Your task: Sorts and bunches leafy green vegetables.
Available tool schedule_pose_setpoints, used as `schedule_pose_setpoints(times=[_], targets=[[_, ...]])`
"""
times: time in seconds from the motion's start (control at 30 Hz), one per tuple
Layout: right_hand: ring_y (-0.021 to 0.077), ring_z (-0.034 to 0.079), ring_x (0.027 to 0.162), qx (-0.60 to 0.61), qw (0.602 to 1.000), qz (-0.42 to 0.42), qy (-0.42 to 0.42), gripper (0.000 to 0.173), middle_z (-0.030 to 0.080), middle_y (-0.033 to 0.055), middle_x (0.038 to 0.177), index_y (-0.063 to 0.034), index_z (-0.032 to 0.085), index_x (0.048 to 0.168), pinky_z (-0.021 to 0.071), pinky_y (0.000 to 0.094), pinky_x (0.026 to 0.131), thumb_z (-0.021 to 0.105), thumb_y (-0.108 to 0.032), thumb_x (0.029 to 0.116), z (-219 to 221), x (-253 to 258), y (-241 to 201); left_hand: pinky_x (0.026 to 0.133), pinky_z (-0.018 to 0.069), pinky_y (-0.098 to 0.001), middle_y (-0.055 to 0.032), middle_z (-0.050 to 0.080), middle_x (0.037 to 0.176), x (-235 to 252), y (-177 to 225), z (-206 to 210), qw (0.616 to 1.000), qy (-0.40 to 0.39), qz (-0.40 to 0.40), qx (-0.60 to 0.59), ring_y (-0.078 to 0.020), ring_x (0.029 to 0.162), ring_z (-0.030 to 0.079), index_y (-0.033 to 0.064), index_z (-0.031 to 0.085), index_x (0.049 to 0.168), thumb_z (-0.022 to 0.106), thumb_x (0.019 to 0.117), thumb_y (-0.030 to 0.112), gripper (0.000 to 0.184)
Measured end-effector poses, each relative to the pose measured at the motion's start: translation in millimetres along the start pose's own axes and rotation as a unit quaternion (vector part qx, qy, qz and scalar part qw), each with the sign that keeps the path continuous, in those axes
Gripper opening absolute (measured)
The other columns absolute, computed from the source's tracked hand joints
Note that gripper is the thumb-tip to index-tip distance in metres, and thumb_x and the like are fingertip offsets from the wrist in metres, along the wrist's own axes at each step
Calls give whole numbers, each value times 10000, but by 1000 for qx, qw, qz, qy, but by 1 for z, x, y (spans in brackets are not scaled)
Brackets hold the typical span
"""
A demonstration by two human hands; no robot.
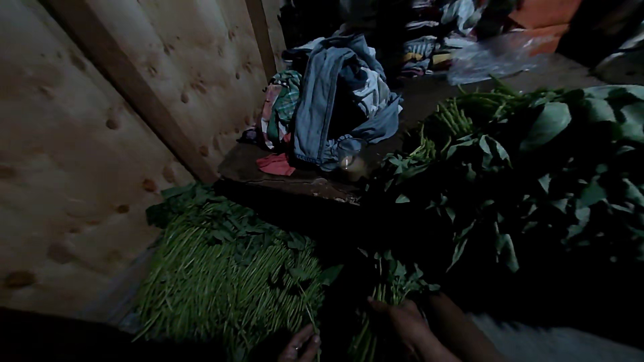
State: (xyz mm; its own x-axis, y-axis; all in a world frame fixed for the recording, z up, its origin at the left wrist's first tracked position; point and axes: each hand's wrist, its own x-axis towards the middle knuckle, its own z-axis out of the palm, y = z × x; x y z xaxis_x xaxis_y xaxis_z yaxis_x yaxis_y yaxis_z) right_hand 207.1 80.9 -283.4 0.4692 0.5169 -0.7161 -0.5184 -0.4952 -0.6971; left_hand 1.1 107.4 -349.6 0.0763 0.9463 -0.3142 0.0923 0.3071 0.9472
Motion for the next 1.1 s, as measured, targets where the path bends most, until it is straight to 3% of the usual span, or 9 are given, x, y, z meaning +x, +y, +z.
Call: schedule_pose_setpoints(times=[0.17,0.37,0.47,0.5,0.57,0.63,0.73,0.9,1.1], targets=[[250,711,911,-48,995,19,-79,538,697,171,1056,29,533,1308,605,425,814,816,-106,871,-2,-7,-3,922,560,-335,-230,709,1097,-8,4,7,988,-76,70,116,-187,992,696,-140,657,1182,631,944,-17,269],[217,734,830,-39,988,4,-152,372,732,130,955,24,586,1203,629,389,773,775,-59,893,-5,-4,-1,998,536,-435,-259,708,1125,-9,6,25,921,-262,184,224,-306,1068,700,-134,687,1145,525,960,-49,260],[227,735,868,-1,994,-20,-109,426,725,147,998,28,560,1254,632,391,791,773,-58,896,-1,-4,-2,1038,504,-388,-248,694,1171,17,14,22,905,-351,127,205,-252,1133,665,-126,679,1160,517,982,-33,258],[234,734,882,5,997,-24,-79,453,721,157,1017,30,551,1269,631,396,793,782,-68,891,0,-3,-2,1105,448,-413,-281,656,1251,35,14,22,898,-366,109,219,-306,1237,610,-132,678,1173,534,982,-14,267],[234,717,891,3,999,-29,-23,481,700,165,1038,32,538,1289,615,396,785,787,-94,897,3,0,-6,1156,412,-415,-234,579,1410,81,12,25,896,-324,58,299,-304,1345,541,-53,653,1288,556,1023,96,319],[216,714,858,-6,999,-35,9,446,700,156,1008,33,560,1253,613,373,753,791,-106,898,5,5,-8,1113,460,-464,-137,627,1387,125,7,29,889,-189,15,417,-277,1284,601,89,640,1367,532,1052,205,353],[202,703,887,-26,999,-38,23,459,691,151,1023,39,564,1248,602,360,782,804,-105,885,8,1,-9,1128,417,-542,-198,609,1396,180,-8,28,856,-20,-5,517,-369,1318,565,99,616,1408,531,1046,251,402],[188,704,846,-41,999,-34,6,411,699,138,961,50,590,1198,603,358,773,803,-108,883,15,-7,-12,1162,382,-530,-245,531,1466,218,-11,33,802,-41,-73,591,-396,1397,480,20,569,1427,583,1025,420,567],[176,703,862,-39,998,-42,-3,426,701,135,960,59,590,1185,598,354,805,819,-92,860,23,-4,-10,1150,384,-548,-228,555,1445,225,-13,30,788,-45,-41,613,-397,1401,469,41,630,1364,572,1034,347,453]])
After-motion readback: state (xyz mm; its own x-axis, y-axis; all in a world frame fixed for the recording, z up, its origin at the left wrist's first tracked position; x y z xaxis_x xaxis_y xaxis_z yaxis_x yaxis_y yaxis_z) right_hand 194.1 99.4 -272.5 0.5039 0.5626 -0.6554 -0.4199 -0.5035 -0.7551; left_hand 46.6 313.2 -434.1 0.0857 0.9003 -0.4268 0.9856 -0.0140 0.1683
